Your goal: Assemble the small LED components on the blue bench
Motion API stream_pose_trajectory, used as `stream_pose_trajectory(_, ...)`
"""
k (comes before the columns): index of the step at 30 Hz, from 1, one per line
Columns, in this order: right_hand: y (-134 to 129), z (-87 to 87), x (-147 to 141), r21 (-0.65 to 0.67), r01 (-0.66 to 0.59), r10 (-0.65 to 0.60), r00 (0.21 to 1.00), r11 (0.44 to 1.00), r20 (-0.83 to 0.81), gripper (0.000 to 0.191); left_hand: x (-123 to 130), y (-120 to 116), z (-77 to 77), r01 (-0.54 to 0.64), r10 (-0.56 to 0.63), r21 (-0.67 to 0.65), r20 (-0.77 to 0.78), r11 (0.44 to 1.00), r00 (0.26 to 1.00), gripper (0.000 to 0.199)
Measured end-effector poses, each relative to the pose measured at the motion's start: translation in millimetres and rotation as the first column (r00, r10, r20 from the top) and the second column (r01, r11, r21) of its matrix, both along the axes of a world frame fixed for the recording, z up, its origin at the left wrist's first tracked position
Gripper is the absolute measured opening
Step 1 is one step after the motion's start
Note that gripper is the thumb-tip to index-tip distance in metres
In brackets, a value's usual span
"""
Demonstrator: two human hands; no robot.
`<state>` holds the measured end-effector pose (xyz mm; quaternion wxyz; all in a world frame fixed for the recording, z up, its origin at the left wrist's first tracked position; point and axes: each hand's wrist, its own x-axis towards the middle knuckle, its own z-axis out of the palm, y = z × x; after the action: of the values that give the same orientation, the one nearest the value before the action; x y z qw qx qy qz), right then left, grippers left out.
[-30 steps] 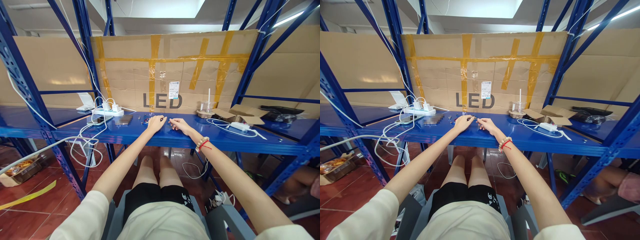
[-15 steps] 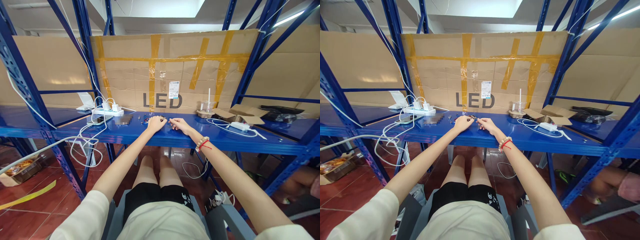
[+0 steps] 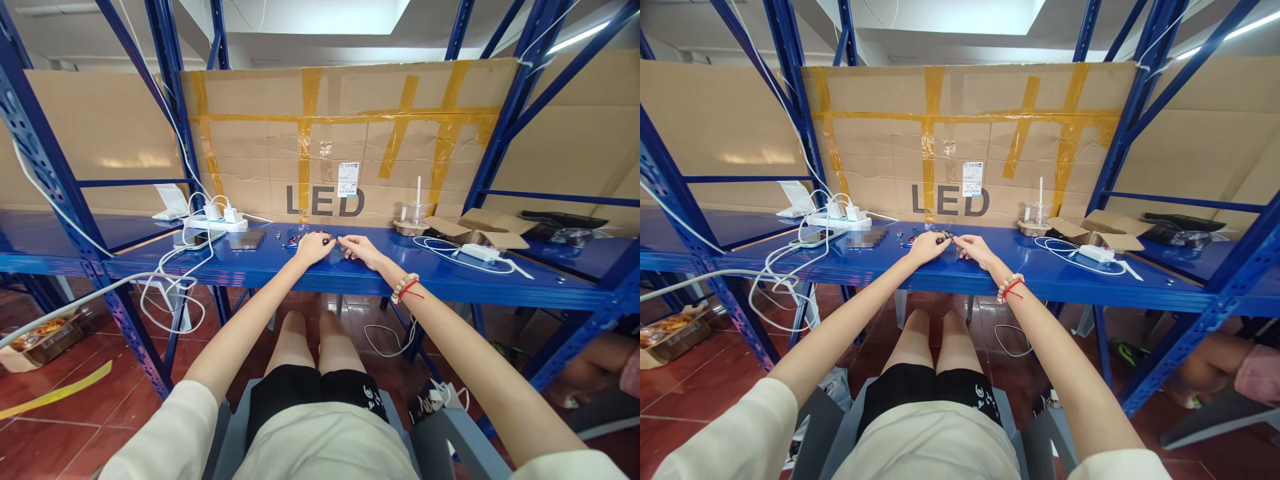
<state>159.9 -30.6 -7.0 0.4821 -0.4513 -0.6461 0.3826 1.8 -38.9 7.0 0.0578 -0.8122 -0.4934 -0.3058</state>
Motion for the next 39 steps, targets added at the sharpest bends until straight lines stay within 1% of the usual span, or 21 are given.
stream_pose_trajectory(5,0,-1.1,0,0.005,0.008,-0.008,1.0,1.0,-0.007,0.03,0,0,0.6,0.041,-0.041,-0.019,-0.011,0.999,0.999,0.034)
stream_pose_trajectory(11,-4,-1.4,1,0.062,-0.02,0.021,1.0,0.998,-0.008,0.034,-2,6,-1.5,0.115,-0.116,-0.033,-0.048,0.993,0.992,0.034)
stream_pose_trajectory(14,-7,-0.5,1,0.067,-0.018,0.018,1.0,0.998,-0.009,0.034,-3,9,-3.7,0.155,-0.156,-0.033,-0.046,0.987,0.987,0.031)
stream_pose_trajectory(23,-6,-0.2,0,0.057,-0.022,0.022,1.0,0.998,-0.006,0.032,-3,19,-10.0,0.264,-0.267,-0.101,-0.017,0.959,0.963,0.028)
stream_pose_trajectory(28,-6,-0.4,0,0.039,-0.031,0.032,0.999,0.999,-0.011,0.032,-3,20,-11.9,0.286,-0.286,-0.11,0.013,0.952,0.958,0.027)
stream_pose_trajectory(34,-5,-0.8,1,0.034,-0.029,0.029,0.999,0.999,-0.014,0.031,-4,19,-11.9,0.299,-0.299,-0.115,0.014,0.947,0.954,0.025)
stream_pose_trajectory(39,-7,-1.0,1,0.039,-0.041,0.042,0.999,0.998,-0.025,0.027,-4,20,-12.8,0.315,-0.313,-0.114,0.036,0.942,0.949,0.023)
